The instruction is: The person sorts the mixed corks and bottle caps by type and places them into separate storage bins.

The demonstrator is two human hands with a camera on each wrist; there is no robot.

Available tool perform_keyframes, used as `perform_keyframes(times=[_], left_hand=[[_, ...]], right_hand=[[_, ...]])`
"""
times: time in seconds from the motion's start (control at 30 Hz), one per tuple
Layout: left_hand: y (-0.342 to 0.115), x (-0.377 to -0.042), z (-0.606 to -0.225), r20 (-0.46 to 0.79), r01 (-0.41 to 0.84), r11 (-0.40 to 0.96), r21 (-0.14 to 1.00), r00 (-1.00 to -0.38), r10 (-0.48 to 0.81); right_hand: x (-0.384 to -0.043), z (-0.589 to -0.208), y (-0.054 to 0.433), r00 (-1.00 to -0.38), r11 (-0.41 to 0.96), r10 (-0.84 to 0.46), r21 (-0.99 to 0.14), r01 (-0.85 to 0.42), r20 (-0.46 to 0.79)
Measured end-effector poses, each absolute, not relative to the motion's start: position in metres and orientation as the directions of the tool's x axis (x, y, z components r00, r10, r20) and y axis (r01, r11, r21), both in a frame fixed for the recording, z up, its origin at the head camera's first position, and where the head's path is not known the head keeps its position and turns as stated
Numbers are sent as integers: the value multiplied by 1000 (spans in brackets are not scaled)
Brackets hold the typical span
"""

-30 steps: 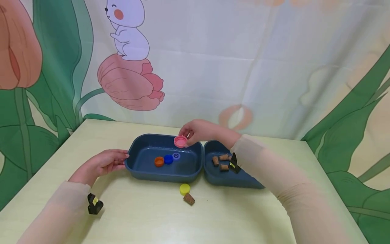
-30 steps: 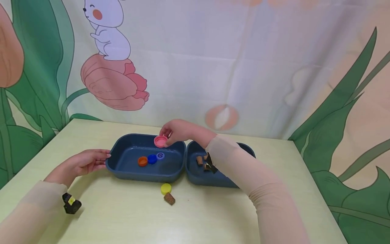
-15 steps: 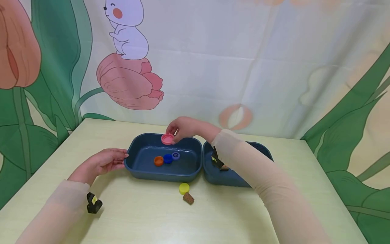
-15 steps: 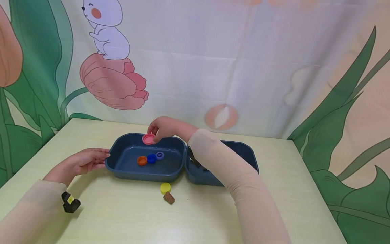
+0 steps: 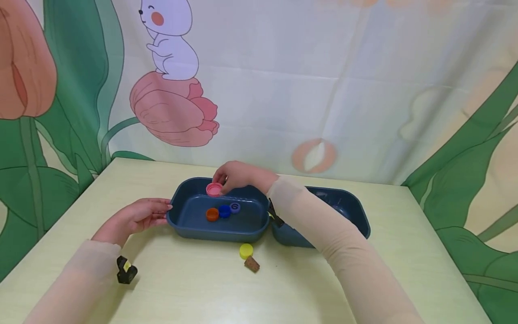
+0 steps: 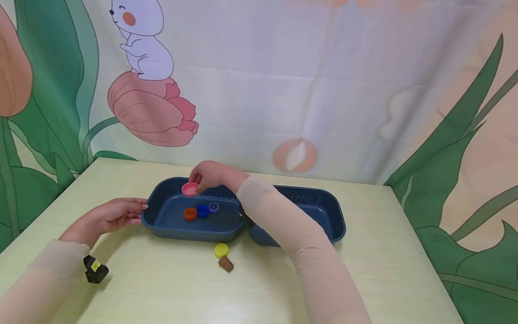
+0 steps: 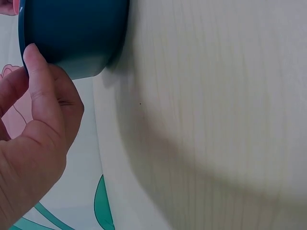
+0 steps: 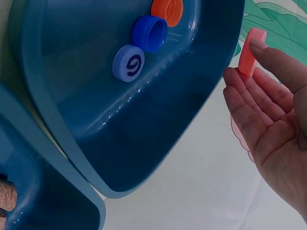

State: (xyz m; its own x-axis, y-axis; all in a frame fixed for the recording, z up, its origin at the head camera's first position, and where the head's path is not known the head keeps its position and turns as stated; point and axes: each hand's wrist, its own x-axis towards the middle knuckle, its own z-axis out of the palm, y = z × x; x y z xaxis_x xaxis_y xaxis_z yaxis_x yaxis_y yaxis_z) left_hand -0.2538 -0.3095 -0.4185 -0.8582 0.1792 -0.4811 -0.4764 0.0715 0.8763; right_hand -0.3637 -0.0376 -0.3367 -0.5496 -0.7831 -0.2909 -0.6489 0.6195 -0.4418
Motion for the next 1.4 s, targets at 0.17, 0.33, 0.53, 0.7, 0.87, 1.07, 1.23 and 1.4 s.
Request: perform_keyframes(times=[0.17, 0.33, 0.53, 0.7, 0.87, 1.07, 1.23, 1.4], left_hand=[[-310, -254, -418, -484, -478, 79, 875, -858, 172], [-309, -254, -418, -480, -473, 83, 877, -857, 185], [-309, -252, -419, -481, -476, 76, 876, -854, 199], [-307, -254, -418, -476, -472, 71, 879, -857, 199], [-308, -254, -417, -475, -469, 77, 880, -859, 194], [-309, -253, -416, -479, -472, 84, 878, -859, 183], [-307, -253, -416, -477, -467, 95, 879, -859, 188], [-307, -253, -416, -481, -473, 90, 876, -857, 185]], right_hand=[[-368, -341, -42, -553, 620, -782, -446, -645, -288], [-370, -346, -44, -559, 630, -774, -456, -629, -297], [-368, -348, -46, -572, 650, -757, -452, -611, -315], [-368, -350, -47, -592, 675, -735, -428, -601, -329], [-368, -355, -50, -608, 692, -720, -410, -594, -335], [-368, -359, -55, -608, 689, -723, -401, -604, -326], [-366, -361, -57, -621, 705, -709, -353, -615, -334], [-365, -367, -60, -634, 720, -694, -311, -621, -340]])
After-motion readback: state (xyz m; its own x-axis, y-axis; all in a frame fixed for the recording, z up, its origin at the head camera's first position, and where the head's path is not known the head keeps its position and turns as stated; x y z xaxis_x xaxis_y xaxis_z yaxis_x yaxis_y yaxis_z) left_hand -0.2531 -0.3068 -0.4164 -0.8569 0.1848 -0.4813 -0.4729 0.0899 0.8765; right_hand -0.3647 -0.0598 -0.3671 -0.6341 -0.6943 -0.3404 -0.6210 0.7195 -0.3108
